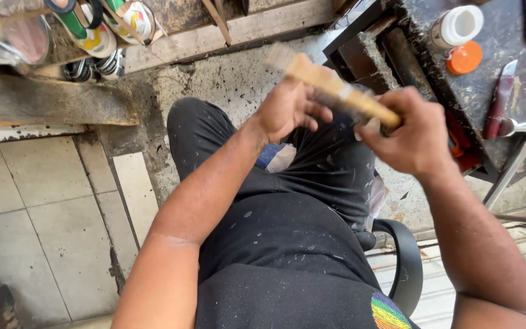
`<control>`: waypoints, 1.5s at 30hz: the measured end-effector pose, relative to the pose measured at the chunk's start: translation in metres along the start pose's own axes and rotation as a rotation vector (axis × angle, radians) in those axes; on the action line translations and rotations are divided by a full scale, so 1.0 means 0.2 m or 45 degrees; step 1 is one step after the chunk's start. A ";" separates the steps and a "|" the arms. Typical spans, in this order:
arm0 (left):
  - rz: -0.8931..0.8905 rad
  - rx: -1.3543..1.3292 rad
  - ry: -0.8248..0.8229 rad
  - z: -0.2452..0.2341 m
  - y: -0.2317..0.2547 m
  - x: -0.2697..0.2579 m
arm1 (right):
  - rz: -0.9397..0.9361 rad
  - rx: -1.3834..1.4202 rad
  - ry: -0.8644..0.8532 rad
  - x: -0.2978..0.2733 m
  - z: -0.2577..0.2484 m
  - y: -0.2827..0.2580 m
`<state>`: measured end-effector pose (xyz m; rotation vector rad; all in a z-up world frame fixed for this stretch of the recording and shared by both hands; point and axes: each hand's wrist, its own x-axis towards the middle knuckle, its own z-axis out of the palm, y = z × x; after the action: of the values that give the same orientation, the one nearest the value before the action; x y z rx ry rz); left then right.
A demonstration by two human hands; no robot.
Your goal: Applying glue to a shoe sole using a brush at a repair bench
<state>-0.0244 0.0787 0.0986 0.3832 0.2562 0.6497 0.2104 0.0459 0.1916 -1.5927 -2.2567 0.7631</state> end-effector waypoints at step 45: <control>0.326 -0.392 0.127 0.15 -0.02 -0.44 | 0.446 0.770 0.789 0.32 -0.26 0.80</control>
<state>-0.0786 0.0121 0.1333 0.0874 0.1991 0.9466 0.3399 0.1591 0.1405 -1.6207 -1.1894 0.7879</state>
